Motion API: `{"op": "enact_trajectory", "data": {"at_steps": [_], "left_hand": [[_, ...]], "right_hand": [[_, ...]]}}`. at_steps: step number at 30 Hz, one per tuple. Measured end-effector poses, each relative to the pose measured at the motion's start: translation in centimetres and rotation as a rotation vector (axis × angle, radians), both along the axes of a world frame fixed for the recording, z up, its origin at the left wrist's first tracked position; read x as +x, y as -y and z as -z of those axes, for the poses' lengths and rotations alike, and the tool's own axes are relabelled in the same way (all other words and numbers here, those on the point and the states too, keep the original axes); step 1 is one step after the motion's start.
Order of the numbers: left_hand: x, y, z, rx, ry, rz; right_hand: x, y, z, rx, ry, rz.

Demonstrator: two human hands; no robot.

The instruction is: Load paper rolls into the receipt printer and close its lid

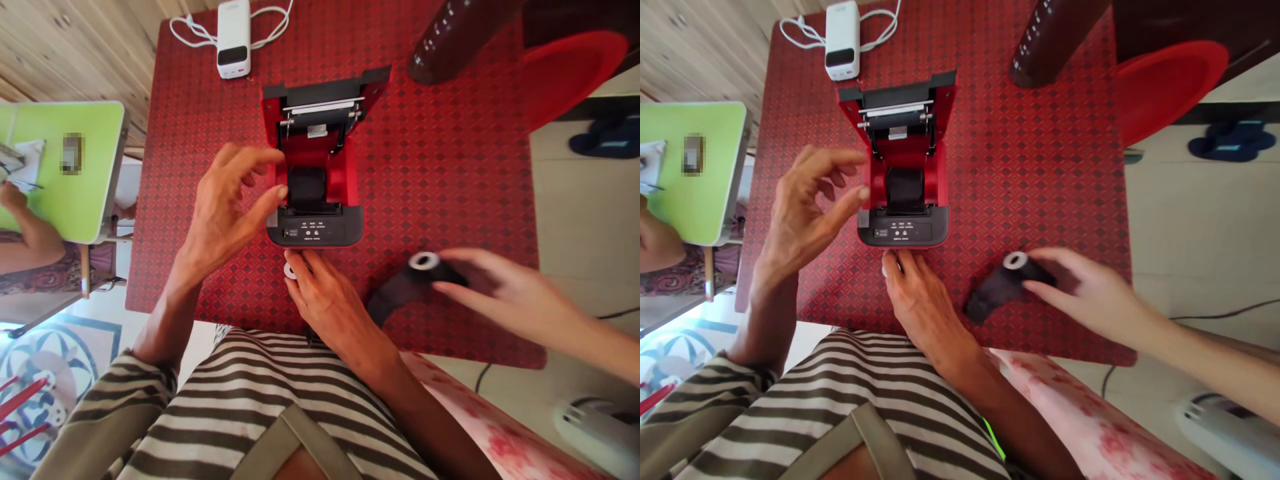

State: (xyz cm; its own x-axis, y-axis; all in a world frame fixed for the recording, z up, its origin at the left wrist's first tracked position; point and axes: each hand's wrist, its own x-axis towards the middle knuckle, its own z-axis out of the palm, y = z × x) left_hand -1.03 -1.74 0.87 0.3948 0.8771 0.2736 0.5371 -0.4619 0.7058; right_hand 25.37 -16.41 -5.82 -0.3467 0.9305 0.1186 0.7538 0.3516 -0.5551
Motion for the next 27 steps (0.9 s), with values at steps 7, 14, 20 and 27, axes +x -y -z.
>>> {"op": "enact_trajectory", "data": {"at_steps": [7, 14, 20, 27], "left_hand": [[-0.6, 3.1, 5.5, -0.409, 0.366, -0.108], [-0.1, 3.2, 4.8, -0.541, 0.482, -0.104], [-0.1, 3.4, 5.6, -0.554, 0.54, -0.115], [0.9, 3.4, 6.7, -0.536, 0.615, -0.129]], "right_hand": [[-4.5, -0.1, -2.2, -0.038, -0.003, -0.021], [-3.3, 0.7, -2.6, -0.081, -0.001, 0.058], [-1.1, 1.0, -6.7, 0.063, 0.0, 0.027], [1.3, -5.4, -10.8, 0.16, 0.125, 0.177]]}}
